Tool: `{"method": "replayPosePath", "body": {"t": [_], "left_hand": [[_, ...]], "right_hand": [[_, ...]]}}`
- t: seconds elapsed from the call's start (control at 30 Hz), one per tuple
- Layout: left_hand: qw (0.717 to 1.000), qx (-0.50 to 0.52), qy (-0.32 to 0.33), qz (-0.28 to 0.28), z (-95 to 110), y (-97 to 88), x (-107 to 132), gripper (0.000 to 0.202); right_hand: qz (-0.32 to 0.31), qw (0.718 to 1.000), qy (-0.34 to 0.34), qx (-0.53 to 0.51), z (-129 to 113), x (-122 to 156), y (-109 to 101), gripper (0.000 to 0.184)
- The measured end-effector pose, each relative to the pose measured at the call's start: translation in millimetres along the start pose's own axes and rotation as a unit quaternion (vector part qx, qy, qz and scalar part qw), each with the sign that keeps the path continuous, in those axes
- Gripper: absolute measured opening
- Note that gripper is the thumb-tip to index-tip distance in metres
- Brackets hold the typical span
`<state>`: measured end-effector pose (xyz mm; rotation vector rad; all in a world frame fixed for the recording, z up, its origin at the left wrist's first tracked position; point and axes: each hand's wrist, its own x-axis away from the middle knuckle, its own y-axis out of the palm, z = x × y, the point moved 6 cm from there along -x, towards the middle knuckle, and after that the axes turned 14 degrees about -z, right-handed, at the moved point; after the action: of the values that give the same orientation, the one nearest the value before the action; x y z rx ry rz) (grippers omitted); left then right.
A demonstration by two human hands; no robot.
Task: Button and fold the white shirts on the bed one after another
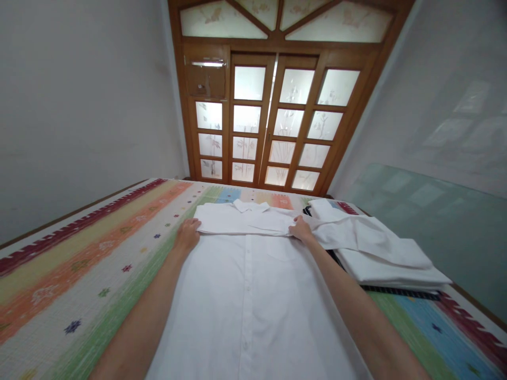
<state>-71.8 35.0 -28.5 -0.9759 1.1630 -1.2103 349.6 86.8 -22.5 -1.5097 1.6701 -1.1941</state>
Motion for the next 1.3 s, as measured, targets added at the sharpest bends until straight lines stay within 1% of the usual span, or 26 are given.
{"method": "replayPosePath", "body": {"t": [0.07,0.13,0.2,0.27,0.37,0.47,0.53,0.6,0.73,0.87,0.93,1.0,1.03,1.1,1.13,1.2,1.3], "left_hand": [[0.999,0.017,0.006,-0.031,-1.4,6.8,-3.5,0.051],[0.998,0.027,0.006,-0.048,-2.0,10.8,-4.8,0.056],[0.999,0.031,0.008,-0.044,-0.8,10.8,-3.7,0.062],[0.999,0.028,-0.005,-0.03,0.0,8.1,-1.1,0.065],[0.999,0.022,-0.023,-0.033,1.8,6.4,1.7,0.064],[0.998,0.021,-0.005,-0.06,5.2,8.9,0.6,0.062],[0.998,0.02,0.006,-0.067,5.9,10.8,-1.2,0.063],[0.997,0.018,0.012,-0.072,5.7,12.8,-2.8,0.064],[0.997,0.018,0.021,-0.074,6.3,14.4,-3.5,0.065],[0.996,0.016,0.019,-0.082,8.2,14.7,-2.5,0.06],[0.995,0.009,0.023,-0.097,9.4,16.4,-2.4,0.055],[0.993,-0.002,0.028,-0.113,9.7,19.0,-2.8,0.053],[0.992,-0.008,0.031,-0.122,9.5,20.4,-3.1,0.054],[0.99,-0.016,0.039,-0.137,9.1,23.3,-3.5,0.055],[0.989,-0.018,0.041,-0.143,8.8,24.6,-3.6,0.055],[0.988,-0.016,0.03,-0.147,6.7,26.5,-4.1,0.054],[0.988,-0.025,-0.017,-0.149,-0.2,29.0,-7.6,0.056]], "right_hand": [[0.015,1.0,0.0,0.012,-1.4,4.4,2.7,0.037],[0.054,0.999,0.004,0.007,-3.5,9.9,1.2,0.037],[0.083,0.996,0.009,0.003,-5.3,14.7,-0.9,0.038],[0.097,0.995,0.017,0.008,-5.4,17.9,-2.0,0.04],[0.088,0.995,0.031,0.037,-2.3,19.0,-0.7,0.041],[0.045,0.994,0.03,0.09,0.2,17.5,3.6,0.038],[0.028,0.992,0.027,0.117,0.5,17.2,4.0,0.035],[0.029,0.99,0.026,0.132,-0.4,17.8,1.4,0.034],[0.056,0.986,0.031,0.155,-2.8,20.9,-6.0,0.035],[0.047,0.981,0.03,0.188,-2.5,24.4,-6.4,0.031],[0.077,0.973,0.01,0.216,-6.9,27.6,-8.6,0.03],[0.11,0.963,-0.047,0.242,-18.6,30.5,-7.6,0.031],[0.113,0.959,-0.084,0.246,-25.9,31.2,-4.2,0.032],[0.094,0.957,-0.143,0.235,-39.4,30.4,7.7,0.037],[0.077,0.958,-0.159,0.224,-44.6,29.1,15.0,0.04],[0.03,0.963,-0.171,0.208,-51.7,25.2,32.2,0.048],[-0.053,0.963,-0.166,0.207,-54.4,20.8,56.7,0.055]]}}
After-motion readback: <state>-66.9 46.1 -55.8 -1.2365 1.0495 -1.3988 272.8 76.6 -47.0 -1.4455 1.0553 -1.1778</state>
